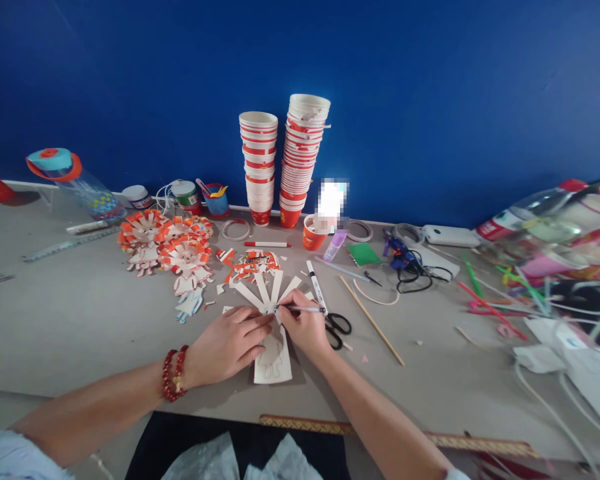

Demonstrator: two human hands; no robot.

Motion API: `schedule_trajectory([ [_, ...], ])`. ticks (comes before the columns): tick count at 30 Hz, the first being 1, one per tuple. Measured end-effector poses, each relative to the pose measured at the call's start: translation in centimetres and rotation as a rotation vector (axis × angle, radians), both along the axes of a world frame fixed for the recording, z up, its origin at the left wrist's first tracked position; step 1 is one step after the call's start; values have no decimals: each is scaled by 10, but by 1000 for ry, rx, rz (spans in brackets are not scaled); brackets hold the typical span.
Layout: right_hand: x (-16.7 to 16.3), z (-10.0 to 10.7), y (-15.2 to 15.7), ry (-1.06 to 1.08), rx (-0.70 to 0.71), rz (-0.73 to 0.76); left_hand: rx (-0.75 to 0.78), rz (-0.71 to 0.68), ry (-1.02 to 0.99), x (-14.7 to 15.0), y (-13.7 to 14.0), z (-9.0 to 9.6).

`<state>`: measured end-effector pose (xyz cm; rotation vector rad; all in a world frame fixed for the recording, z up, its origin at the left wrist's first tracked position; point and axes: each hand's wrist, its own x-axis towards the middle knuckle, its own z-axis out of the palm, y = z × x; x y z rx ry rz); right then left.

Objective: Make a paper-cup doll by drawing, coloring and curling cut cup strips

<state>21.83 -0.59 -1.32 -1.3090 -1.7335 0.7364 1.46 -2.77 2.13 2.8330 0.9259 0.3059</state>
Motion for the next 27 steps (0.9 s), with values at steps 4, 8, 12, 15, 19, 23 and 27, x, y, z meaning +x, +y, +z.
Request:
schedule_trajectory([
  [4, 0, -1, 0, -4, -1, 7, -6, 4, -3, 0, 0, 1],
  [8, 1, -2, 0, -24, 14, 6, -20, 5, -6, 1, 0, 1],
  [12, 1, -1, 0, -31, 18, 4, -21, 3, -8, 1, -1, 1],
  [15, 1, -1, 0, -34, 14, 5, -15, 4, -5, 1, 0, 0],
  [19, 1, -2, 1, -34, 13, 6, -7, 6, -6, 1, 0, 0],
  [23, 1, -2, 0, -33, 12, 7, -9, 6, -8, 0, 0, 0],
  [27, 1, -1, 0, -26, 2, -2, -7, 7, -7, 0, 0, 0],
])
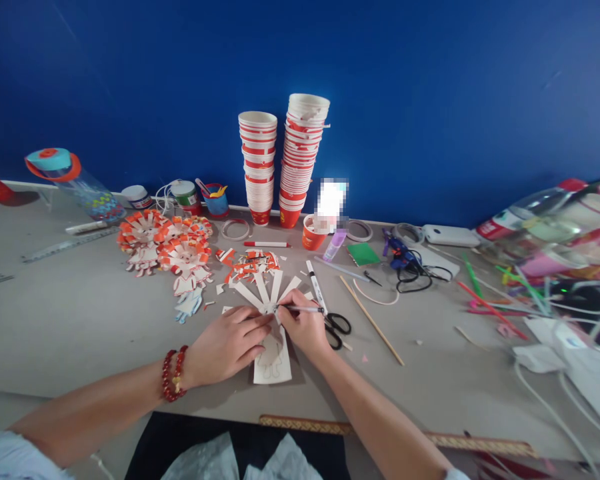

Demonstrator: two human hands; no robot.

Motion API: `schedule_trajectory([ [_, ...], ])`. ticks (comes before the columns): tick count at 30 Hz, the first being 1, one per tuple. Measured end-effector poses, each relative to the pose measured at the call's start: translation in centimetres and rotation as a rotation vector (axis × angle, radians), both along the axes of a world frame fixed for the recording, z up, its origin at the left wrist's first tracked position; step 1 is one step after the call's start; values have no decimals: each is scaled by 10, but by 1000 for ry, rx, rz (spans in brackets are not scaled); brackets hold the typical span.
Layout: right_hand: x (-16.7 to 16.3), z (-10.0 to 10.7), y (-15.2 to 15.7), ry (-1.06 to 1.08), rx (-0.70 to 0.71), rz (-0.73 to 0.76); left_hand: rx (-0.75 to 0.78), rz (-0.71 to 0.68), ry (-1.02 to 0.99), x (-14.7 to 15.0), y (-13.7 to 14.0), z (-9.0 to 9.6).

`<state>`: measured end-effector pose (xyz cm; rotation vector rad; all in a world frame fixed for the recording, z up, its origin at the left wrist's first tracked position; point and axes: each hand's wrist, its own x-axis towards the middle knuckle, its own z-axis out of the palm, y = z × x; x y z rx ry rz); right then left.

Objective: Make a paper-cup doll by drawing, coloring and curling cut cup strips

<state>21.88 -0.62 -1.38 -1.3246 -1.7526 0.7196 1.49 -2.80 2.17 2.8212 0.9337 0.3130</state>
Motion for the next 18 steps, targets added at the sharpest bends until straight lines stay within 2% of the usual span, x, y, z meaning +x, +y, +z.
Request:
schedule_trajectory([
  [18, 0, 1, 0, 11, 7, -24, 1, -6, -1, 0, 0, 0],
])
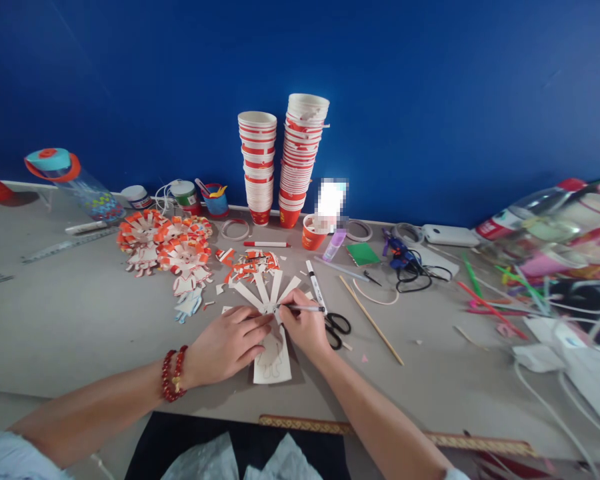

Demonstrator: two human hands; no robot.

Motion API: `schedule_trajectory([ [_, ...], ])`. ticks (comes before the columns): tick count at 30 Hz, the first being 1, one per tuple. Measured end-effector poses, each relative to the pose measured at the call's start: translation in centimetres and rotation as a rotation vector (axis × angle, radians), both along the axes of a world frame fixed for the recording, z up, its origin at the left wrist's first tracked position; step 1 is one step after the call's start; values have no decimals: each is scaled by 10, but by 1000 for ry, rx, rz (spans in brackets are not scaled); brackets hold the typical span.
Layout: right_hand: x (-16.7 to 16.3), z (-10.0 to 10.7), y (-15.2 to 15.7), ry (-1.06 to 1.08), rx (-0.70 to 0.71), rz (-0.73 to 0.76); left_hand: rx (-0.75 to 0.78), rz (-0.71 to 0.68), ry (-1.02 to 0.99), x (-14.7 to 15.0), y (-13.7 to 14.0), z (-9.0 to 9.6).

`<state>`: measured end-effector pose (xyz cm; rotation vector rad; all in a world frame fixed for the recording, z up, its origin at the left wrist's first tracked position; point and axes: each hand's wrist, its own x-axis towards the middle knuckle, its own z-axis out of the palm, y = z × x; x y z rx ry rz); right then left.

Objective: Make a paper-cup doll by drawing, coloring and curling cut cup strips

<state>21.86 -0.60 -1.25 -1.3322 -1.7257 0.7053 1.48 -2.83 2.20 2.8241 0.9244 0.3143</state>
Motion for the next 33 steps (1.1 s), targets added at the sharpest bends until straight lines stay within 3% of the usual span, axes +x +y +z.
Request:
schedule_trajectory([
  [33, 1, 1, -1, 31, -3, -28, 3, 3, -3, 0, 0, 0],
])
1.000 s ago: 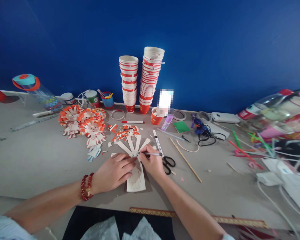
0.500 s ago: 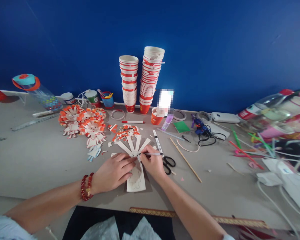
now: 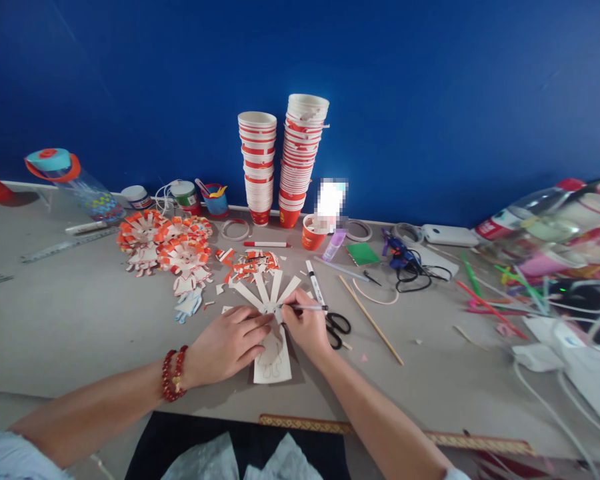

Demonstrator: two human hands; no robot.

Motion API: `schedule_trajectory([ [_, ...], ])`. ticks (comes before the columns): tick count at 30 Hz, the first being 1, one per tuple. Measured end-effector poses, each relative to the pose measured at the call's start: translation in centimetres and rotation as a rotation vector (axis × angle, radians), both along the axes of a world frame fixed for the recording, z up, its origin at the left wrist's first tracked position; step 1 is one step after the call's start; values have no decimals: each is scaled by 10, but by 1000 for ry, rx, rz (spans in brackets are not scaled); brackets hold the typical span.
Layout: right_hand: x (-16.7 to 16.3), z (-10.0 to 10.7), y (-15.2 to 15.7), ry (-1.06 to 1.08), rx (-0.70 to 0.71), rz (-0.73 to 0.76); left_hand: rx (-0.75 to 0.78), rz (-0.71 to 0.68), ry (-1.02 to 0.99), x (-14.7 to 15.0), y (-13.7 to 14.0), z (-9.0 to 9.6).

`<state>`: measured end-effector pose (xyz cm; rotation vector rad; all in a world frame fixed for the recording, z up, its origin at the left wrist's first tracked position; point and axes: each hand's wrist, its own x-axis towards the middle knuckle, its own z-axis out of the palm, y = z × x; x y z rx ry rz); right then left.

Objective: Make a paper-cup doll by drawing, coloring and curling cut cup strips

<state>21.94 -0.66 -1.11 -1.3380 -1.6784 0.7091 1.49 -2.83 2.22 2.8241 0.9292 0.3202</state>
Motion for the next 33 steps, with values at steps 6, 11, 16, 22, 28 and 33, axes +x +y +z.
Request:
schedule_trajectory([
  [6, 0, 0, 0, -7, -8, 6, -17, -9, -8, 0, 0, 0],
  [11, 0, 1, -1, -23, -7, -2, -19, -3, 2, 0, 0, -1],
  [16, -1, 2, 0, -24, -3, -7, 0, -5, -5, 0, 0, -2],
  [22, -1, 2, -1, -29, 11, -3, 7, -5, -14, 0, 1, -3],
  [28, -1, 1, -1, -7, 11, 16, 12, -3, -18, 0, 0, -3],
  [33, 0, -1, -1, 2, 9, 24, 22, -4, -26, 0, 0, -3],
])
